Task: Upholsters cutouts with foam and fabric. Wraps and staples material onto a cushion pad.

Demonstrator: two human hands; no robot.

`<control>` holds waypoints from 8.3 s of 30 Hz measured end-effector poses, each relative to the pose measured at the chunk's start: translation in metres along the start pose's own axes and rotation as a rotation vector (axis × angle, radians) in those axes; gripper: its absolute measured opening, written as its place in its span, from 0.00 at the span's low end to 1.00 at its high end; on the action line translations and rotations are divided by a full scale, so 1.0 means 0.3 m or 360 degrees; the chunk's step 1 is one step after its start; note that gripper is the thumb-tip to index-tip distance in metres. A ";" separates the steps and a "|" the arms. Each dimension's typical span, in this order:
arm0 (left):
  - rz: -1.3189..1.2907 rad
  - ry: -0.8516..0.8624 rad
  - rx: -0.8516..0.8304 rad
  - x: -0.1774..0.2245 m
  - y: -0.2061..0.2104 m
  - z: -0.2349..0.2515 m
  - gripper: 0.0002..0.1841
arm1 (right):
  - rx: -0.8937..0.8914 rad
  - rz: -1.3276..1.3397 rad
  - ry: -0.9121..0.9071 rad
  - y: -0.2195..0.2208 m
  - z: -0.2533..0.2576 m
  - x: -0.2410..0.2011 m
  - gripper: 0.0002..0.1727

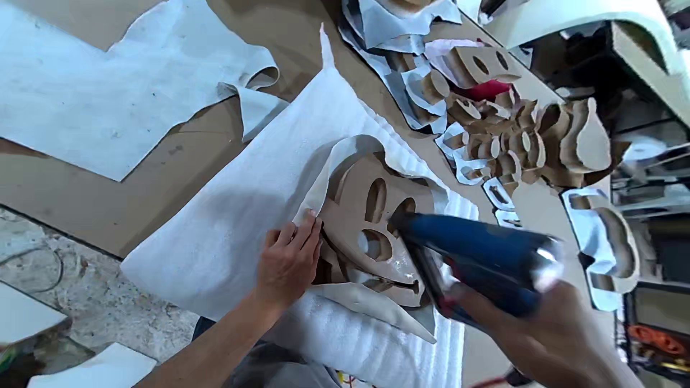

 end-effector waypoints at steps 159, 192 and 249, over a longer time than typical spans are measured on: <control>-0.0447 0.0694 -0.0495 0.212 0.047 -0.345 0.22 | -0.0986 0.0381 0.1472 0.293 0.090 0.035 0.16; -0.0632 0.0820 -0.0570 0.170 -0.047 -0.192 0.14 | -0.0944 0.0777 0.1549 0.257 0.053 0.108 0.16; -0.0873 0.1307 -0.0846 0.059 0.069 0.074 0.10 | -0.0905 0.1199 0.1963 0.343 0.073 0.082 0.17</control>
Point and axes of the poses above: each hand's wrist, its own z-axis towards the middle knuckle, its own y-axis out of the palm, x = y × z, the point moved 6 cm from there along z, towards the middle knuckle, and after that the axes turned 5 degrees about -y, right-handed, at the moved point
